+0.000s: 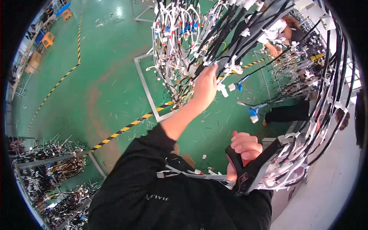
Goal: Assembling and organizing complex wire harnesses on a rack using a specialized cable tie gun.
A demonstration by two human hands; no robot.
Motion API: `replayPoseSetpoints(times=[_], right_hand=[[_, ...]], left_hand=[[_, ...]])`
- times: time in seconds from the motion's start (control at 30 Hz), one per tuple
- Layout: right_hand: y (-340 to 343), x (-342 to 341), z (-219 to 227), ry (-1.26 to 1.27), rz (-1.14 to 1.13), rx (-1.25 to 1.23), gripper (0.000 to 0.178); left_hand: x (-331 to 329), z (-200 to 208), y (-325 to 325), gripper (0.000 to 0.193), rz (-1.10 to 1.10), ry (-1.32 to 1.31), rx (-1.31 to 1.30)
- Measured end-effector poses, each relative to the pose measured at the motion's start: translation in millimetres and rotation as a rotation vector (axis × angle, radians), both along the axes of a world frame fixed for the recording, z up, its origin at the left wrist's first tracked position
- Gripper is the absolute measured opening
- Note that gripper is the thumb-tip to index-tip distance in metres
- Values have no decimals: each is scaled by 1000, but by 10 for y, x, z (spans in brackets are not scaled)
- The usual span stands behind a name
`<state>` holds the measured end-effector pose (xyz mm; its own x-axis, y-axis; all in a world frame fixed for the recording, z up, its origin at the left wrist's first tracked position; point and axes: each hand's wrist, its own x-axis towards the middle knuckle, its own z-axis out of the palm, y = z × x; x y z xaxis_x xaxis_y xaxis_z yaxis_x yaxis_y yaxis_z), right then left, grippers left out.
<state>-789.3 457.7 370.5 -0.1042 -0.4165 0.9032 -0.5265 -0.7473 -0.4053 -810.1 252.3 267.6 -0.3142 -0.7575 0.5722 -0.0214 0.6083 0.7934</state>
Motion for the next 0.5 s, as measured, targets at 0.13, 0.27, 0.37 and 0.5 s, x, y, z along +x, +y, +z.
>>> replayPoseSetpoints(times=[0.13, 0.27, 0.37, 0.5], right_hand=[[150, -191, -5, -23, -58, 13, 71], [271, -322, 51, 56, -45, 117, 69], [335, -442, 107, 139, -2, 178, 69], [340, -473, 98, 127, 47, 233, 69]], left_hand=[[-449, -149, 179, 49, 296, 43, 69], [-572, -336, -49, 43, 336, 77, 147], [-659, -252, -95, 42, 336, -41, 123], [-662, -252, -175, 30, 410, -135, 117]])
